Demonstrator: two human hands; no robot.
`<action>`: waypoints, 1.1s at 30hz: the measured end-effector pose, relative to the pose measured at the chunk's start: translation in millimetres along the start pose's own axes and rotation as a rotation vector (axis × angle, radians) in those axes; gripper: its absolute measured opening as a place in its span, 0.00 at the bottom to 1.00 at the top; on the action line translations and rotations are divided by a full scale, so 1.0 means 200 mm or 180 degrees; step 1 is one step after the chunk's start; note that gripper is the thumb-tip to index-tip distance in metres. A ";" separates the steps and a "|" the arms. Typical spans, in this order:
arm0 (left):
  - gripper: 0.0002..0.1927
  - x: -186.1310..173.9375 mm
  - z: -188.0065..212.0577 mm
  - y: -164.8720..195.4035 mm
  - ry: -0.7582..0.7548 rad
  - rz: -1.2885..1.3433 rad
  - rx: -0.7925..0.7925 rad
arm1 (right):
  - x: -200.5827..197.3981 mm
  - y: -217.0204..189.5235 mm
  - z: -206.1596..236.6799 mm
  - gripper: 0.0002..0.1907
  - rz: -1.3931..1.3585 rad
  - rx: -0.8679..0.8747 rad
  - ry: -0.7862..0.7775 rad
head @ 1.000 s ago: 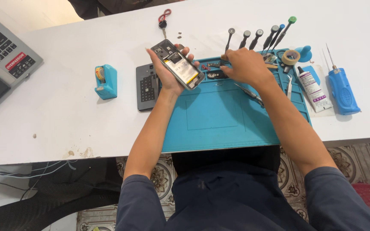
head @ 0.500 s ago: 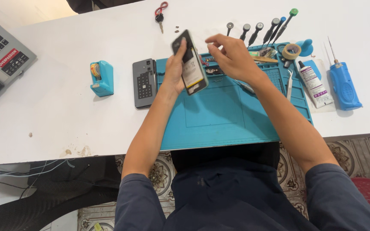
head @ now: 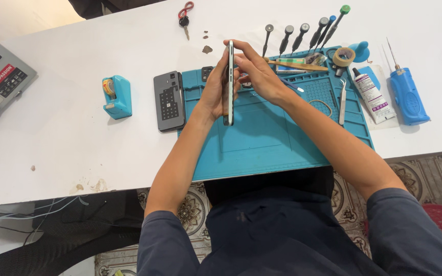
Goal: The person disassembles a smartphone on a blue mat, using a screwdriver to remove screws and a metal pry tool to separate the back cover. They handle the battery, internal components, and screws, placing parts on the mat while working.
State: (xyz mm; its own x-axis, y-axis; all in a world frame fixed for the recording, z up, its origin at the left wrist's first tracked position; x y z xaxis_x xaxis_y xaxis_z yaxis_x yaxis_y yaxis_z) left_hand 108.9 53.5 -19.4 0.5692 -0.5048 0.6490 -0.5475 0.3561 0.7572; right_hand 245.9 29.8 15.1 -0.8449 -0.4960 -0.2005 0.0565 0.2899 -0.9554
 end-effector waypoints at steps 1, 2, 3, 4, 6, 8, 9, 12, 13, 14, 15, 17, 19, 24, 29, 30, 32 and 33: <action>0.22 0.01 0.00 0.00 -0.0012 0.0031 -0.0053 | 0.00 -0.01 0.00 0.25 -0.0034 -0.0009 -0.0004; 0.22 0.02 0.00 -0.01 -0.0018 0.0067 -0.0112 | 0.00 -0.01 0.00 0.24 -0.0075 -0.0011 -0.0007; 0.23 0.02 0.00 -0.01 0.0000 0.0037 -0.0116 | 0.00 -0.02 0.01 0.24 -0.0116 -0.0013 -0.0008; 0.24 0.02 0.00 -0.01 0.0015 0.0004 -0.0115 | 0.00 -0.02 0.01 0.24 -0.0124 -0.0016 -0.0009; 0.25 0.03 0.01 -0.01 0.0036 -0.0085 -0.0101 | 0.00 -0.03 0.01 0.24 -0.0141 -0.0019 -0.0017; 0.25 0.03 0.01 -0.01 0.0033 -0.0199 -0.0083 | -0.01 -0.04 0.01 0.24 -0.0162 -0.0049 -0.0028; 0.25 0.03 0.01 0.00 -0.0037 -0.0214 -0.0059 | -0.01 -0.04 0.01 0.24 -0.0174 -0.0061 -0.0031; 0.26 0.03 0.01 0.00 -0.0183 -0.0224 -0.0001 | -0.01 -0.04 0.01 0.26 -0.0268 0.0010 -0.0055; 0.25 0.03 0.01 0.00 -0.0191 -0.0202 0.0013 | -0.01 -0.04 0.01 0.26 -0.0245 0.0019 -0.0050; 0.25 0.03 0.01 0.00 -0.0199 -0.0183 0.0024 | -0.01 -0.04 0.01 0.26 -0.0223 0.0027 -0.0042; 0.25 0.03 0.01 0.00 -0.0172 -0.0192 0.0009 | -0.01 -0.04 0.01 0.26 -0.0200 0.0033 -0.0034; 0.25 0.03 0.01 0.00 -0.0111 -0.0209 -0.0020 | -0.01 -0.04 0.02 0.26 -0.0203 0.0071 -0.0030; 0.25 0.03 0.01 0.00 -0.0125 -0.0231 -0.0013 | -0.01 -0.04 0.02 0.26 -0.0207 0.0018 -0.0032; 0.24 0.04 0.02 0.01 -0.0107 -0.0340 -0.0024 | -0.02 -0.04 0.01 0.24 -0.0198 -0.0202 -0.0057; 0.27 0.05 0.01 0.01 -0.0175 -0.0611 0.0005 | -0.05 -0.02 0.01 0.21 -0.0375 -0.0206 -0.0073; 0.26 0.05 0.02 0.01 -0.0250 -0.0525 -0.0013 | -0.04 -0.02 0.01 0.20 -0.0449 -0.0227 -0.0104; 0.26 0.04 0.02 0.01 -0.0419 -0.0370 -0.0027 | -0.05 -0.01 0.00 0.20 -0.0372 -0.0174 -0.0061; 0.26 0.04 0.02 0.01 -0.0428 -0.0369 -0.0035 | -0.05 -0.01 0.00 0.20 -0.0332 -0.0154 -0.0038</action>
State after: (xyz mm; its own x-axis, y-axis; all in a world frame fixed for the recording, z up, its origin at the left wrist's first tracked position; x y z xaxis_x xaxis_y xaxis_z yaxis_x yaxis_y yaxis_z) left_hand 109.9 47.3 -12.5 0.5405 -0.6434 0.5422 -0.4759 0.2976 0.8276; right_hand 254.5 33.7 19.4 -0.8384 -0.5352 -0.1033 -0.0574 0.2752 -0.9597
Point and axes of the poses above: each hand's wrist, its own z-axis away from the middle knuckle, its own x-axis out of the palm, y = z × x, the point moved 3 cm from there along -z, towards the middle knuckle, and after that the axes turned 11 degrees about -y, right-handed, at the moved point
